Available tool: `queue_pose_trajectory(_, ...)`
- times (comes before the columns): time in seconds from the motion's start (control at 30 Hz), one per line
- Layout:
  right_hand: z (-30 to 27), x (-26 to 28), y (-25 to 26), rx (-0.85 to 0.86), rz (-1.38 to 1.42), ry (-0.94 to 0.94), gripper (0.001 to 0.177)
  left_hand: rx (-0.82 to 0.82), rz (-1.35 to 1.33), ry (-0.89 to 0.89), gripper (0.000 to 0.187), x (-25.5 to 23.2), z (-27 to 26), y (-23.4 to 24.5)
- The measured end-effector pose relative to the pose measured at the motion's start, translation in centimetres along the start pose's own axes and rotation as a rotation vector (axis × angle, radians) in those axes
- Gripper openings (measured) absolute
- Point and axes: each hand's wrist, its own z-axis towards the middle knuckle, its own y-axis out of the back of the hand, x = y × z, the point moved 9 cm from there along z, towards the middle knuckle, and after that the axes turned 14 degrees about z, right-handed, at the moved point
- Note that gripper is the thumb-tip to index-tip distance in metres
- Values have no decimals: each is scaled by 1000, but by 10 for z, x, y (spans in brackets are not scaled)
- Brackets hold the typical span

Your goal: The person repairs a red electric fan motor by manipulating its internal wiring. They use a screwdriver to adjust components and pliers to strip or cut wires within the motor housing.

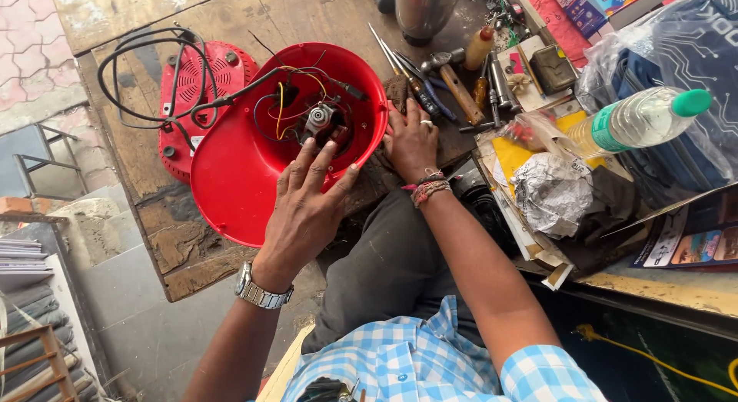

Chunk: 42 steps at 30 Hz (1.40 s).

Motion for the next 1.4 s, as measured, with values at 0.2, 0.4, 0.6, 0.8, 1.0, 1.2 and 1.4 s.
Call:
queue_pose_trajectory(0.2,-6,-19,-7,85,12,-167,44,-2,-46,1,50,3,-1,-4)
queue_pose_trajectory(0.4,-11,-33,8,44,0,-315,49,-4,-66,7,50,4,-2,-6)
queue_pose_trajectory(0.6,-9,-43,4,112,256,-492,90,3,-74,9,50,4,-1,-6)
queue_pose_trajectory(0.8,0,-15,-2,37,103,-154,80,0,-58,16,49,4,-1,-8)
queue_pose_trajectory(1.0,-6,10,7,-45,255,97,39,8,-95,19,51,5,1,-4)
queue_pose_trajectory(1.2,-1,-10,-8,26,647,-46,19,34,-127,26,48,5,4,-3)
queue_pose_trajectory(1.4,-6,-8,41,-344,577,64,24,23,-133,28,50,5,5,-2)
